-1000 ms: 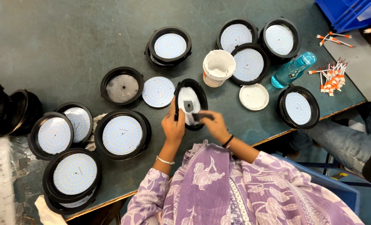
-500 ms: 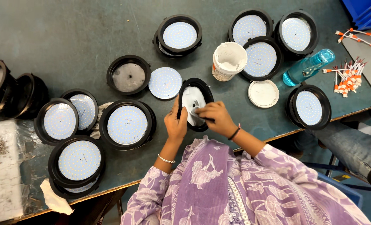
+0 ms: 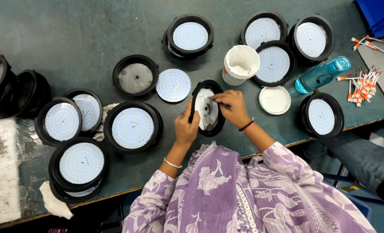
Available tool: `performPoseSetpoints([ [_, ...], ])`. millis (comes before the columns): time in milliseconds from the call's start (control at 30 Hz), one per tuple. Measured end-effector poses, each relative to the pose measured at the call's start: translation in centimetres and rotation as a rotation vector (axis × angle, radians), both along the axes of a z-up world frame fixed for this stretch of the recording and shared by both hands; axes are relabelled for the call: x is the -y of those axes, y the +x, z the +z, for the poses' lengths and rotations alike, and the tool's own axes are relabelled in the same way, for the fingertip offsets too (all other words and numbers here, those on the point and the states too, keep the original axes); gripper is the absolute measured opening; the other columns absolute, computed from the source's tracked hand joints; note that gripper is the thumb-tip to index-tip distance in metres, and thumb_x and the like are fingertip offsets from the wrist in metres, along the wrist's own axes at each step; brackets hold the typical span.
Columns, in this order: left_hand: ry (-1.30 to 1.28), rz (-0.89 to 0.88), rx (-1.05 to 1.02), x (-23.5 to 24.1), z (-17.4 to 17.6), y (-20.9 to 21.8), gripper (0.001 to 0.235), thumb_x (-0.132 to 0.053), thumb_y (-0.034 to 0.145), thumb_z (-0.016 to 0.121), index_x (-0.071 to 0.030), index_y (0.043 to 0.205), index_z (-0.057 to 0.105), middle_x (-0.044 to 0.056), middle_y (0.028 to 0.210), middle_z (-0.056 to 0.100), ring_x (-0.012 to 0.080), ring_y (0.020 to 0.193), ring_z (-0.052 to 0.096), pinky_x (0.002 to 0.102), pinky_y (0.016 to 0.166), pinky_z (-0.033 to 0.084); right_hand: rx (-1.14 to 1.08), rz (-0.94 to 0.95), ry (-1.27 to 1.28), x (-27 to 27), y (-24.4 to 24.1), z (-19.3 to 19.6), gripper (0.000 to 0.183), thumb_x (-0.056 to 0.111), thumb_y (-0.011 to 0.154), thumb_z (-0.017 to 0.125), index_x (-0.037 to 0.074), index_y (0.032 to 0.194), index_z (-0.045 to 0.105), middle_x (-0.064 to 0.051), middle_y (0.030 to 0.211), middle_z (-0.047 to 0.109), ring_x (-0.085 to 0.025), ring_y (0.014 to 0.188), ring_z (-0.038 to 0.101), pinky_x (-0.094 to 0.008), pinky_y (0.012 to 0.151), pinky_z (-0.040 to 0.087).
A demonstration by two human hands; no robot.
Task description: The person applies thermal paste to several LED components using a applicator, then places them into black circular housing units.
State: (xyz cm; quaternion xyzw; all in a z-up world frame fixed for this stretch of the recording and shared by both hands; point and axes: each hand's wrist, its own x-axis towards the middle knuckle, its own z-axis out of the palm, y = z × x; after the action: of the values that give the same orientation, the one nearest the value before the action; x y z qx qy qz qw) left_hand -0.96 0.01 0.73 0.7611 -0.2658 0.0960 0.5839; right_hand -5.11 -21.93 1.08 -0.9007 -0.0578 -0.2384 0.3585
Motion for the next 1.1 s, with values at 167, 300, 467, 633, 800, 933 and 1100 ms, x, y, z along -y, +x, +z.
performPoseSetpoints([
  [167,-0.018,0.064,0.066,0.4,-1.4,-0.2,0.048,-0.013,0.099,0.060,0.000,0.145,0.055,0.027,0.113,0.073,0.0367,0.094,0.075,0.041,0.081,0.058,-0.140,-0.056,0.081,-2.5,-2.2,-2.6,0.028,-0.001,0.077,0.063,0.012,0.098,0.077,0.000,0.110,0.078,-0.022,0.099,0.067,-0.035,0.089,0.041],
  [300,-0.002,0.099,-0.114,0.6,-3.7,0.1,0.048,-0.016,0.101,0.058,0.000,0.146,0.054,0.025,0.107,0.073,0.0365,0.092,0.076,0.042,0.081,0.057,-0.312,-0.028,0.085,-3.6,-4.6,-3.5,0.030,0.001,0.078,0.064,0.014,0.100,0.081,-0.002,0.100,0.079,-0.022,0.093,0.068,-0.037,0.087,0.040],
  [467,-0.048,0.114,-0.453,1.1,-7.9,0.6,0.053,-0.023,0.100,0.056,-0.003,0.149,0.047,0.024,0.110,0.075,0.0357,0.094,0.075,0.043,0.084,0.056,-0.323,0.002,0.331,-0.4,-4.8,-4.2,0.036,-0.001,0.077,0.060,0.009,0.106,0.079,-0.011,0.105,0.078,-0.020,0.099,0.072,-0.035,0.091,0.055],
  [633,0.193,0.069,-0.507,-0.6,-10.2,2.5,0.059,-0.028,0.099,0.058,-0.005,0.151,0.045,0.031,0.127,0.064,0.0436,0.116,0.063,0.048,0.098,0.048,-0.164,-0.187,0.417,6.9,-1.7,-1.7,0.030,-0.003,0.089,0.058,0.004,0.114,0.075,-0.009,0.110,0.076,-0.016,0.103,0.069,-0.031,0.093,0.053],
  [800,0.442,0.170,-0.270,-0.9,-9.8,6.1,0.064,-0.029,0.095,0.063,0.001,0.148,0.044,0.034,0.144,0.046,0.0494,0.128,0.049,0.050,0.106,0.042,-0.189,-0.267,0.075,13.5,4.8,2.1,0.032,0.007,0.089,0.061,0.005,0.117,0.076,-0.019,0.106,0.075,-0.029,0.098,0.073,-0.035,0.089,0.054],
  [933,0.856,0.152,-0.060,1.5,-11.2,12.2,0.065,-0.021,0.088,0.070,-0.006,0.147,0.048,0.029,0.155,0.040,0.0451,0.144,0.040,0.051,0.119,0.034,-0.479,-0.159,-0.145,17.3,10.3,0.3,0.039,0.012,0.083,0.061,0.007,0.119,0.076,-0.023,0.103,0.073,-0.035,0.092,0.071,-0.039,0.085,0.054],
  [1100,1.428,0.038,0.139,4.8,-11.2,19.3,0.103,-0.027,0.071,0.083,-0.020,0.156,0.026,0.028,0.164,0.021,0.0443,0.154,0.019,0.062,0.123,0.014,-0.593,0.093,-0.141,19.9,14.5,-4.6,0.035,0.013,0.080,0.064,0.004,0.112,0.076,-0.018,0.102,0.076,-0.030,0.095,0.071,-0.039,0.086,0.054],
])
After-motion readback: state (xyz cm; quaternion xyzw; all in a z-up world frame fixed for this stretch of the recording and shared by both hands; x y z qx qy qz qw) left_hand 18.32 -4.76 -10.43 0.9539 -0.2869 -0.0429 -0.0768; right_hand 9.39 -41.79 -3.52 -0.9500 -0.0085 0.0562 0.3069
